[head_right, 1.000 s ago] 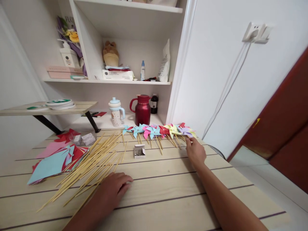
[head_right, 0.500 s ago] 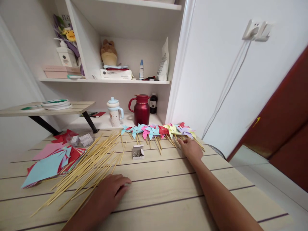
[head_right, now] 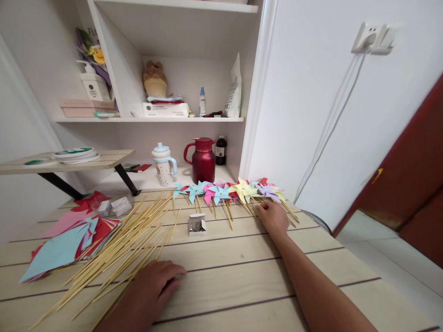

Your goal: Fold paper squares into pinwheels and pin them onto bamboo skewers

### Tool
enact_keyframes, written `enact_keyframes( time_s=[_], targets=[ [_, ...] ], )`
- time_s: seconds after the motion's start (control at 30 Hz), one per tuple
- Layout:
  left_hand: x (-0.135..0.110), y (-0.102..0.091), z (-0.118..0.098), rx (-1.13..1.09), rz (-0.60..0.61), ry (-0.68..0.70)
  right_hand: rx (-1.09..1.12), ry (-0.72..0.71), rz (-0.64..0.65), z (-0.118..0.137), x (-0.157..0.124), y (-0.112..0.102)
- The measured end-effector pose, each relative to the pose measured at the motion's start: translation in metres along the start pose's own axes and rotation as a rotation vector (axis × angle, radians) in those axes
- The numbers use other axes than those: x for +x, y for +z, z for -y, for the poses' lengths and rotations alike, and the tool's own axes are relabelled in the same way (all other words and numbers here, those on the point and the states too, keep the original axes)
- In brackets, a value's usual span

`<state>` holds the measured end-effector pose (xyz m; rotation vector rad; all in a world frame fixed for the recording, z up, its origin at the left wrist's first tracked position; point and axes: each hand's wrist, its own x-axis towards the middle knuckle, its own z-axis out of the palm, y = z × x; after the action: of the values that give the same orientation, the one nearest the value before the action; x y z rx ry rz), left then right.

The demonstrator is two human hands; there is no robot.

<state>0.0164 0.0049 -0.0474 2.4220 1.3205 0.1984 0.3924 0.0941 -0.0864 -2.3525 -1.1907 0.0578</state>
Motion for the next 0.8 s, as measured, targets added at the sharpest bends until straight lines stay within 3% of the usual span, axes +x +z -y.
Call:
enact_keyframes(
  time_s=[0.43, 0.8],
  targets=[
    [0.001, 0.0, 0.002, -0.026, 0.0, 0.009, 0.09, 0.032, -0.175, -0.008, 0.003, -0.002],
    [-0.001, -0.001, 0.0, -0.047, -0.025, -0.007, 0.082, 0.085, -0.093, -0.004, -0.003, -0.002]
  ],
)
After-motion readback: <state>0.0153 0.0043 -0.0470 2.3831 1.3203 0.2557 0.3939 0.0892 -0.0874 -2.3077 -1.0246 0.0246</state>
